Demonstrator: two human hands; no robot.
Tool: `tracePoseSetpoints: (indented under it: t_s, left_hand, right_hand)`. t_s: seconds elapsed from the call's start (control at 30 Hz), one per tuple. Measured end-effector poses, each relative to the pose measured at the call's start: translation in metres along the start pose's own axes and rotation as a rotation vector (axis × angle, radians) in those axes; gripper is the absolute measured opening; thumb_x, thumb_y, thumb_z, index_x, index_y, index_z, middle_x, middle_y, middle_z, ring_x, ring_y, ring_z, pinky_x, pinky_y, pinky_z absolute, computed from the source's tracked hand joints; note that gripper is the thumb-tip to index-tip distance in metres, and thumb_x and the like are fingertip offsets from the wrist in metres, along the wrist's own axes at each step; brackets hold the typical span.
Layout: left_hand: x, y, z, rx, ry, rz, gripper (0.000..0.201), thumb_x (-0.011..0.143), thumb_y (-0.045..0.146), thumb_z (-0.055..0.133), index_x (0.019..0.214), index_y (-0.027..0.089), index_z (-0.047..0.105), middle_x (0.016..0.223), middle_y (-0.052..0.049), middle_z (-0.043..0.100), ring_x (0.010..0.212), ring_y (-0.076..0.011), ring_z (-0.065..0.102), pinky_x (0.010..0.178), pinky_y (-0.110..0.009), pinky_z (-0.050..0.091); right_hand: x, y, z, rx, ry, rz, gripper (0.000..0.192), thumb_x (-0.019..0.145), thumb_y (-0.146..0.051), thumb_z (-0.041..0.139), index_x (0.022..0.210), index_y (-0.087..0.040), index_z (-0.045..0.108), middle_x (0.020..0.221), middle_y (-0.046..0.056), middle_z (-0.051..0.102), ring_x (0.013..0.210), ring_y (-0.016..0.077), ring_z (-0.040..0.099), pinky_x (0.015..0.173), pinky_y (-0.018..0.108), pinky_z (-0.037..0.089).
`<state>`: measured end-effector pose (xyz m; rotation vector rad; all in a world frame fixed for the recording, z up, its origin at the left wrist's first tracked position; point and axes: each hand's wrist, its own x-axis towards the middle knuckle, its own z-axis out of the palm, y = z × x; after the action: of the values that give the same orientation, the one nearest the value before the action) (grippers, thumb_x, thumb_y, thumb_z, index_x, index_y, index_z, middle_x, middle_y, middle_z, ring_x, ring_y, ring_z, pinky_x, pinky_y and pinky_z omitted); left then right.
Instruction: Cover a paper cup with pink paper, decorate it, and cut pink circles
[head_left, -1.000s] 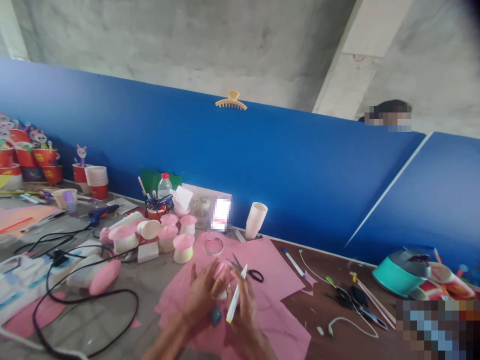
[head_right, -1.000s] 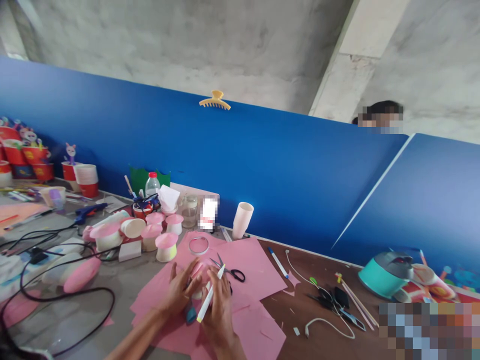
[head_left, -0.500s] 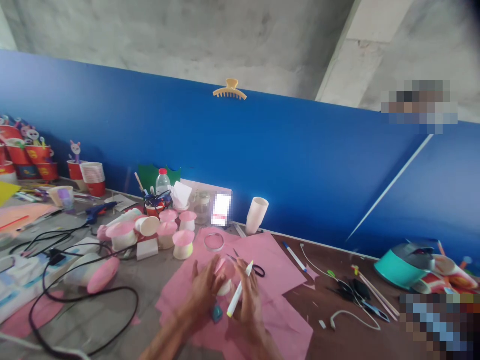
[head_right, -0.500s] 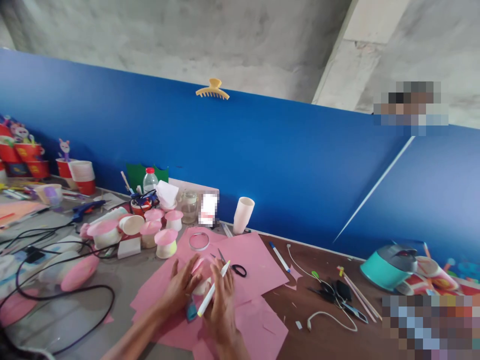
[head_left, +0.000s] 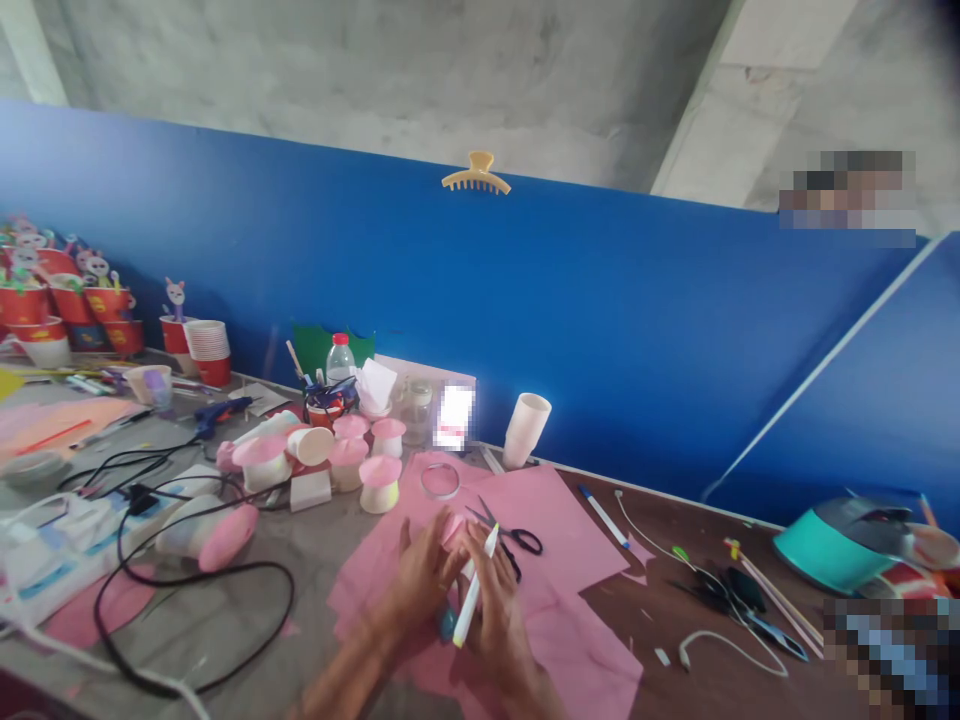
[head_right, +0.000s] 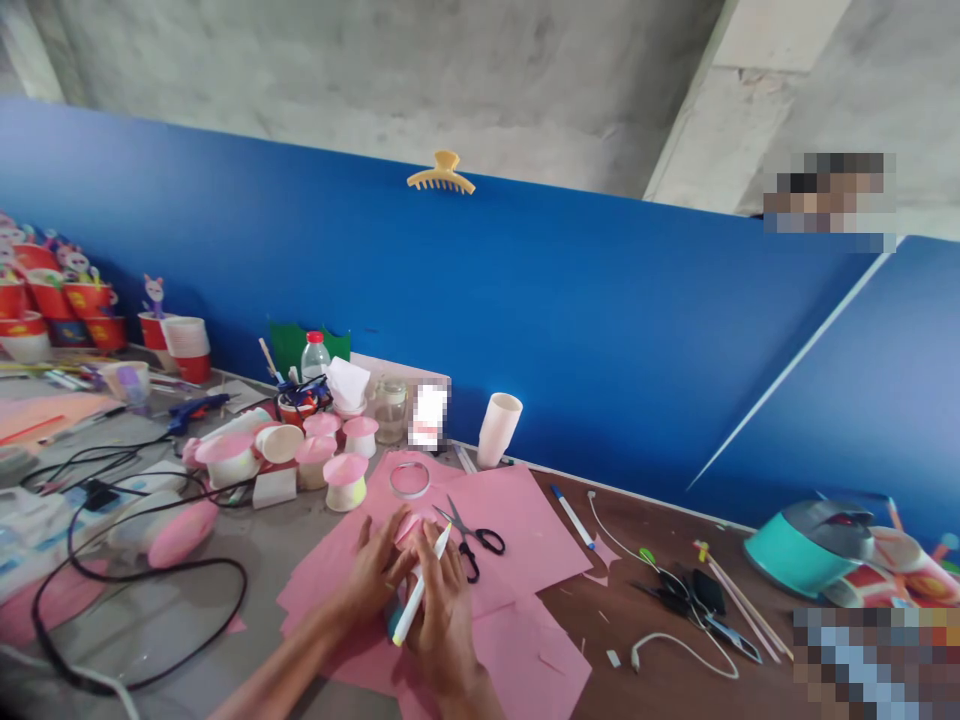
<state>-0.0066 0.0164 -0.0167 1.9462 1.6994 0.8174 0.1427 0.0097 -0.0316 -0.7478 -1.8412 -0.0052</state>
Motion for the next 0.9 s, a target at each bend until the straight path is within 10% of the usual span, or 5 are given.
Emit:
tracePoseSetpoints:
  t_s: [0.53, 0.7, 0.9]
  left_hand:
    - [-0.003, 0.010, -0.006, 0.012, -0.040, 0.041, 0.058, 0.091, 0.020, 0.058, 0.148, 0.029, 0.055, 0.128, -0.008, 0.077, 0.127, -0.0315, 0.067, 0.127, -0.071, 0.014]
    - [-0.002, 0.009, -0.006, -0.055, -0.046, 0.031, 0.079, 0.089, 0.022, 0.063, 0.162, 0.023, 0.033, 0.080, 0.002, 0.081, 0.106, -0.0279, 0.074, 0.127, -0.068, 0.019]
    - [-0.005, 0.006, -0.009, -0.079, 0.019, 0.039, 0.089, 0.086, 0.025, 0.068, 0.163, 0.021, 0.024, 0.072, 0.003, 0.077, 0.113, -0.0301, 0.072, 0.124, -0.068, 0.023]
  right_hand:
    - [-0.002, 0.000, -0.002, 0.000, -0.065, -0.045, 0.069, 0.092, -0.015, 0.047, 0.159, -0.022, 0.035, 0.153, 0.017, 0.057, 0.142, 0.0344, 0.055, 0.108, 0.063, 0.052]
    - [0.001, 0.008, -0.009, 0.037, 0.119, 0.260, 0.045, 0.104, -0.027, 0.047, 0.148, -0.020, 0.048, 0.137, 0.018, 0.067, 0.131, 0.0313, 0.063, 0.106, 0.057, 0.055]
    - [0.010, 0.016, -0.021, 0.291, 0.257, 0.612, 0.050, 0.107, -0.049, 0.040, 0.144, -0.017, 0.048, 0.101, 0.010, 0.075, 0.097, 0.0247, 0.073, 0.082, 0.041, 0.059]
